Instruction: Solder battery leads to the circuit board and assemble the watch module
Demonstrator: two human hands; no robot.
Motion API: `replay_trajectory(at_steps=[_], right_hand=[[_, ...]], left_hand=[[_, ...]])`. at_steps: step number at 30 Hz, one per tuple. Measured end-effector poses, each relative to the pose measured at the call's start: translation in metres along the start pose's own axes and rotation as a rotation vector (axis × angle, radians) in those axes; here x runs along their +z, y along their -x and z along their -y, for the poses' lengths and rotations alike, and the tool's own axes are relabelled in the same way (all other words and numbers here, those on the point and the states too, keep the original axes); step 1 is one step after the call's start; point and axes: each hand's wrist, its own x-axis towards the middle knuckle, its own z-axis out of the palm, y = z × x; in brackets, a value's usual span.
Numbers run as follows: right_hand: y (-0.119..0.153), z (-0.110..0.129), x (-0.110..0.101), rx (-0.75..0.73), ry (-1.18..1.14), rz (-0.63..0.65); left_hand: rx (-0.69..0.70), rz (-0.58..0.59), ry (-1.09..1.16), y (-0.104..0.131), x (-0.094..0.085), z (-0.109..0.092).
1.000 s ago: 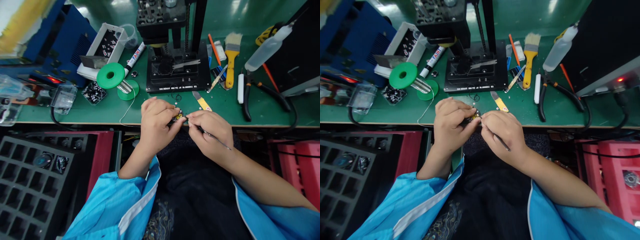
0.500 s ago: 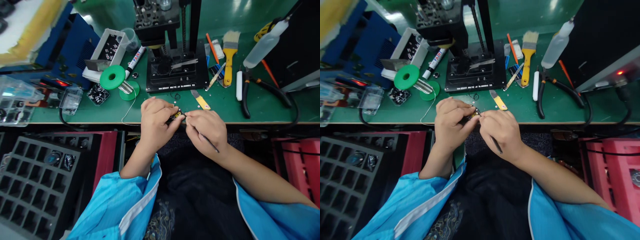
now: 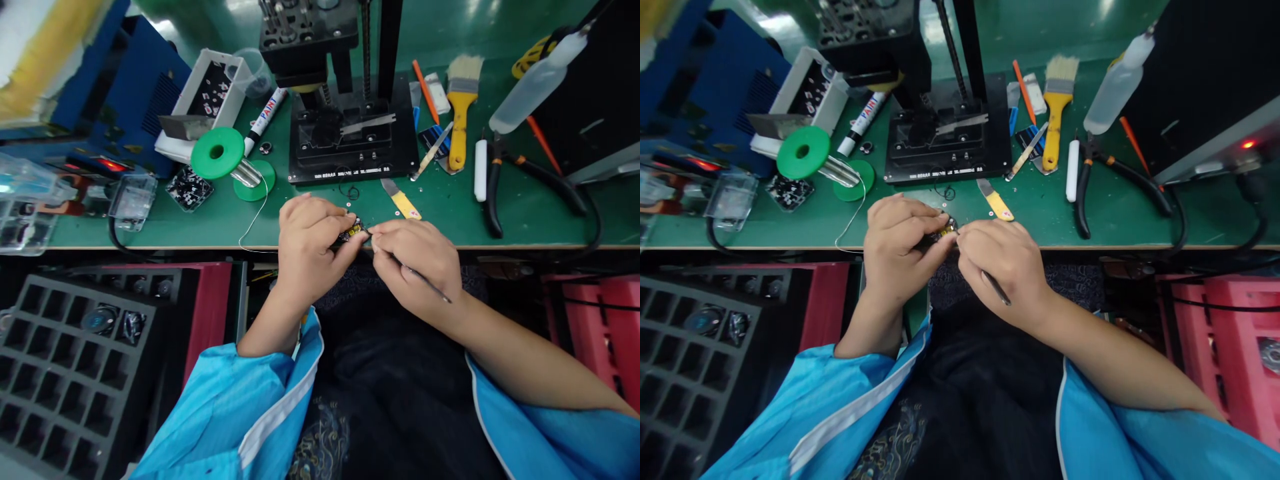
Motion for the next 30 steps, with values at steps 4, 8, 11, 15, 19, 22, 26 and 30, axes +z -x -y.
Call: replay_trajectory(at_steps=[4, 8, 11, 15, 19, 22, 26, 30], right_hand=[[0.0044, -0.0008, 0.0034, -0.045, 0.108, 0.008], [0.0054, -0.0024, 0.0061, -0.079, 0.136, -0.028], [0.0022, -0.0024, 0.0042, -0.054, 0.019, -0.058], [-0.0021, -0.0001, 0.0003, 0.008, -0.050, -0.054], [0.0000, -0.0002, 0.0007, -0.014, 0.004, -0.028], [0.0030, -0.0018, 0.0025, -0.039, 0.074, 0.000], [0.0016, -0.0024, 0.0024, -0.031, 0.016, -0.032], [-0.0030, -0.0010, 0.0004, -0.012, -0.036, -0.038]], left_hand=[[0.051, -0.054, 0.021, -0.0002, 0.0013, -0.0003], [0.051, -0.069, 0.015, 0.0001, 0.0024, -0.0006], [-0.001, -0.035, 0.009, 0.0007, 0.0019, -0.0004], [-0.035, 0.009, -0.012, 0.0010, 0.0007, 0.0000], [-0.010, -0.009, -0.001, 0.0005, 0.0008, 0.0002], [-0.024, 0.002, -0.009, 0.0005, 0.0013, 0.0003], [-0.021, -0.009, 0.015, 0.0008, 0.0018, 0.0003], [0.007, -0.029, 0.019, 0.0003, 0.0008, -0.0002]])
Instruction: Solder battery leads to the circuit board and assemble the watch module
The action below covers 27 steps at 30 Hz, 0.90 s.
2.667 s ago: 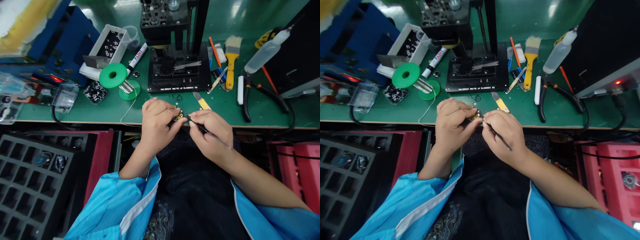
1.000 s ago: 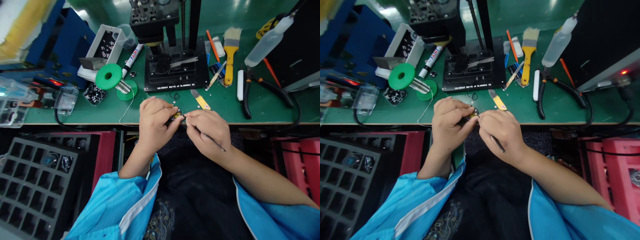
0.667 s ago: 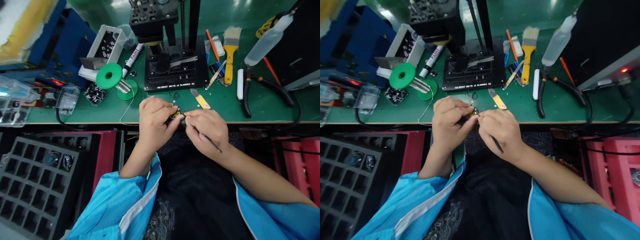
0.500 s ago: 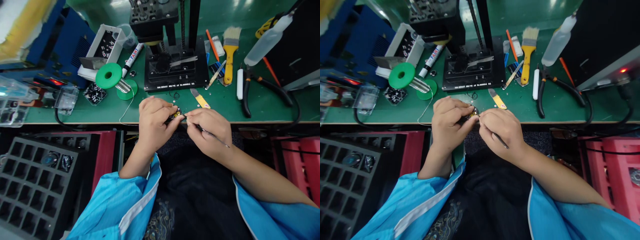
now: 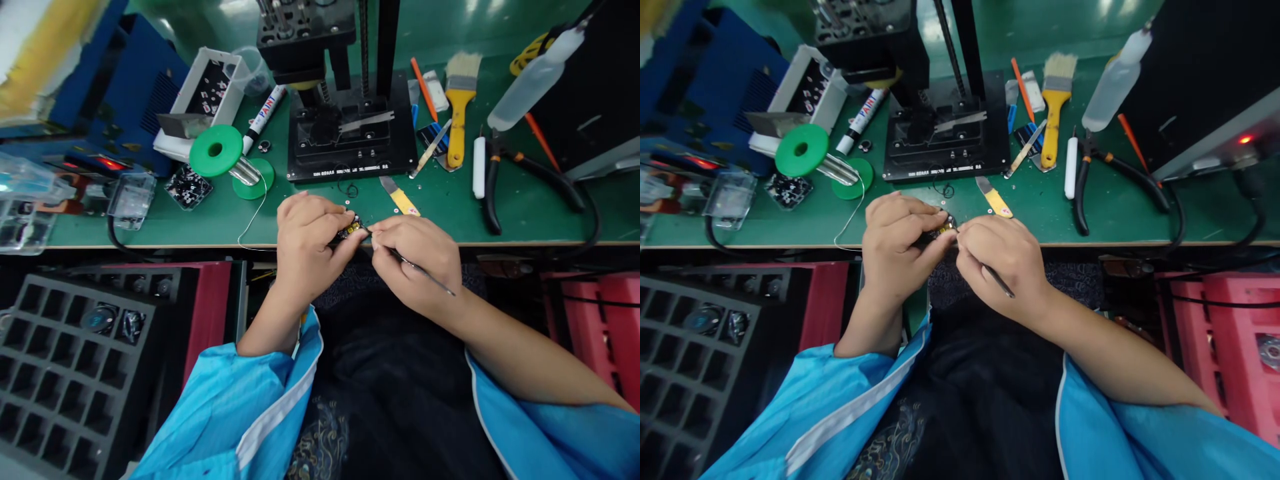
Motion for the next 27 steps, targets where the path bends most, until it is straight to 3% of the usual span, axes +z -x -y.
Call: replay_trajectory(at_steps=[10, 19, 27], right_hand=[[0.0058, -0.0003, 0.0026, -0.036, 0.128, 0.033], [-0.0009, 0.0015, 0.0021, -0.002, 0.007, -0.073], [-0.0036, 0.0057, 0.0029, 0.040, 0.057, -0.036]], left_hand=[[-0.040, 0.026, -0.040, 0.0007, 0.0012, 0.0019], [-0.051, 0.025, 0.020, 0.0005, 0.0016, 0.0011], [-0.030, 0.002, -0.013, 0.0018, 0.0040, 0.0024]])
